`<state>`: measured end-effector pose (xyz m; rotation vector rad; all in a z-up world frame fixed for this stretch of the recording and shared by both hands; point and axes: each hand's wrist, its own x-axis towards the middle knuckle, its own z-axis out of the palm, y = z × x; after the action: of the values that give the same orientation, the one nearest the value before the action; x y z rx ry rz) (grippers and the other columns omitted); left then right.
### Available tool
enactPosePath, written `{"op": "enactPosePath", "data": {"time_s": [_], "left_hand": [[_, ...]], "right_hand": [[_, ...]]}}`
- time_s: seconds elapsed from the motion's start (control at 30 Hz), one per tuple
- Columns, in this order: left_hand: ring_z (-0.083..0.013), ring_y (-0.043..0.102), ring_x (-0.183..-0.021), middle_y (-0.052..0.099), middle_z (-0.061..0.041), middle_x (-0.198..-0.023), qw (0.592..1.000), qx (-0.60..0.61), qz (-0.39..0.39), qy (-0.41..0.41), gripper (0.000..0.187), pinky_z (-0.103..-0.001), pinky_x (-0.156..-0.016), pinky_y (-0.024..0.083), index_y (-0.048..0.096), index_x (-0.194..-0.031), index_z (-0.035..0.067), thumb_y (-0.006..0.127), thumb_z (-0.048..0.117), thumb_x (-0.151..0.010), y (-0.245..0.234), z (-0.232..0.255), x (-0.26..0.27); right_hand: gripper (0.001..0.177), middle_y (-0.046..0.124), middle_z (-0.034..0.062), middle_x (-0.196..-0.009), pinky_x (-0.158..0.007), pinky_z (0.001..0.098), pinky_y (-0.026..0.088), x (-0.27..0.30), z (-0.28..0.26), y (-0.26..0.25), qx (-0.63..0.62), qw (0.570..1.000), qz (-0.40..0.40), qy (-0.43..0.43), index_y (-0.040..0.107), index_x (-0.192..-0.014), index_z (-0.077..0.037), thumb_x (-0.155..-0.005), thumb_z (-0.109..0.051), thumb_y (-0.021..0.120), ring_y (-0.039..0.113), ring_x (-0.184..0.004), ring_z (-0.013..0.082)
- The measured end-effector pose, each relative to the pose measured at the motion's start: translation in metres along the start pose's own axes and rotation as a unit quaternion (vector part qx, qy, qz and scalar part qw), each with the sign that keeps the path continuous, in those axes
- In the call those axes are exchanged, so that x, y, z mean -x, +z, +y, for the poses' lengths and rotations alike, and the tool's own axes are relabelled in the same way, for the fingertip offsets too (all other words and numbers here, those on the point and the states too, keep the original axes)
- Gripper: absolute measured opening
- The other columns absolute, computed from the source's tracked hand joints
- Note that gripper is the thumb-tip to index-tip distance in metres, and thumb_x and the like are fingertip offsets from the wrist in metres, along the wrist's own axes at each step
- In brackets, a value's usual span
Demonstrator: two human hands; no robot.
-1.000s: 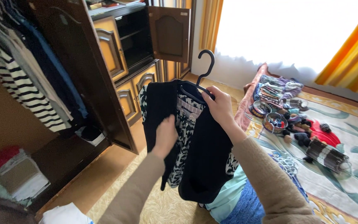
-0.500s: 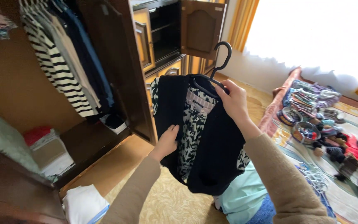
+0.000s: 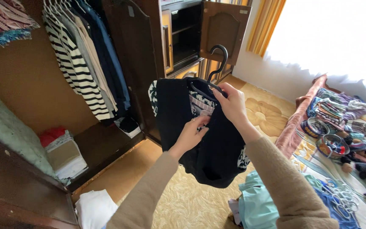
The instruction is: The person picks up several garments on hangers from a pile on the bed and hangs them one by one into an open wardrobe. Items handled include a gray cardigan, a striped top, a black and white patterned top, a blue top, and a light green top. The person places each garment on the wardrobe rod and adjusts spacing.
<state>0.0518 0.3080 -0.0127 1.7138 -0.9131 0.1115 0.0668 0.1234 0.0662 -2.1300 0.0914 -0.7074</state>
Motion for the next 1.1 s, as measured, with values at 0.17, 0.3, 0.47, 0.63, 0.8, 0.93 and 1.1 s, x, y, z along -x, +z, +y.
{"op": "enactPosePath", "data": {"time_s": [0.17,0.3,0.47,0.63,0.8,0.93,1.1], "left_hand": [[-0.0315,0.062,-0.111,0.062,-0.018,-0.115,0.999,0.033,0.005,-0.026,0.04,-0.043,-0.094,0.054,0.06,-0.129,0.001,0.073,0.019,-0.096,-0.024,-0.027,-0.016],[-0.02,0.061,-0.086,0.055,-0.007,-0.089,0.998,0.034,0.049,-0.02,0.033,-0.034,-0.079,0.053,0.068,-0.1,0.004,0.084,0.029,-0.086,-0.04,-0.036,-0.024],[-0.0135,0.058,-0.067,0.058,-0.001,-0.067,0.994,0.055,0.065,-0.075,0.033,-0.028,-0.064,0.047,0.055,-0.084,0.012,0.084,0.027,-0.083,-0.063,-0.049,-0.003],[-0.0177,0.054,-0.059,0.051,-0.003,-0.059,0.996,-0.021,-0.013,-0.091,0.032,-0.03,-0.057,0.045,0.057,-0.099,0.006,0.078,0.027,-0.086,-0.09,-0.042,0.032],[-0.0118,0.039,-0.047,0.045,0.003,-0.049,0.979,-0.036,-0.103,-0.174,0.04,-0.025,-0.046,0.035,0.05,-0.063,0.008,0.073,0.024,-0.092,-0.109,-0.067,0.068],[-0.0094,0.031,-0.044,0.037,0.007,-0.047,0.963,-0.03,-0.116,-0.24,0.047,-0.023,-0.044,0.027,0.039,-0.058,0.014,0.069,0.026,-0.093,-0.122,-0.114,0.097],[-0.0182,0.072,-0.059,0.069,-0.004,-0.055,0.933,-0.178,-0.031,-0.312,0.039,-0.029,-0.057,0.05,0.063,-0.073,0.011,0.057,0.038,-0.1,-0.151,-0.174,0.116]], "right_hand": [[0.012,0.072,0.0025,-0.08,-0.076,0.0334,0.054,-0.002,-0.026,0.027,-0.01,1.0,-0.018,-0.005,0.074,-0.098,-0.029,-0.091,-0.038,0.075,0.066,-0.078,0.0186],[0.008,0.073,0.0002,-0.08,-0.076,0.0318,0.054,-0.004,-0.038,0.051,-0.017,0.999,-0.041,-0.004,0.074,-0.096,-0.029,-0.092,-0.037,0.073,0.066,-0.078,0.0165],[0.012,0.074,0.0019,-0.084,-0.078,0.0348,0.054,-0.018,-0.034,0.08,-0.005,0.999,-0.05,-0.014,0.073,-0.097,-0.028,-0.091,-0.038,0.074,0.068,-0.082,0.0203],[0.011,0.073,0.0037,-0.081,-0.078,0.0363,0.054,-0.032,-0.046,0.104,0.008,0.997,-0.057,-0.043,0.073,-0.097,-0.028,-0.091,-0.037,0.075,0.069,-0.083,0.0237],[0.012,0.072,0.0079,-0.082,-0.078,0.0382,0.054,-0.035,-0.077,0.122,-0.016,0.995,-0.064,-0.079,0.073,-0.097,-0.022,-0.091,-0.032,0.076,0.069,-0.081,0.0259],[0.01,0.072,0.0072,-0.079,-0.077,0.037,0.054,-0.043,-0.091,0.14,-0.027,0.991,-0.076,-0.106,0.074,-0.098,-0.022,-0.092,-0.03,0.075,0.068,-0.079,0.0241],[0.008,0.07,0.0053,-0.077,-0.075,0.0353,0.053,-0.05,-0.099,0.163,-0.047,0.987,-0.099,-0.121,0.075,-0.099,-0.024,-0.094,-0.03,0.076,0.067,-0.077,0.0219]]}}
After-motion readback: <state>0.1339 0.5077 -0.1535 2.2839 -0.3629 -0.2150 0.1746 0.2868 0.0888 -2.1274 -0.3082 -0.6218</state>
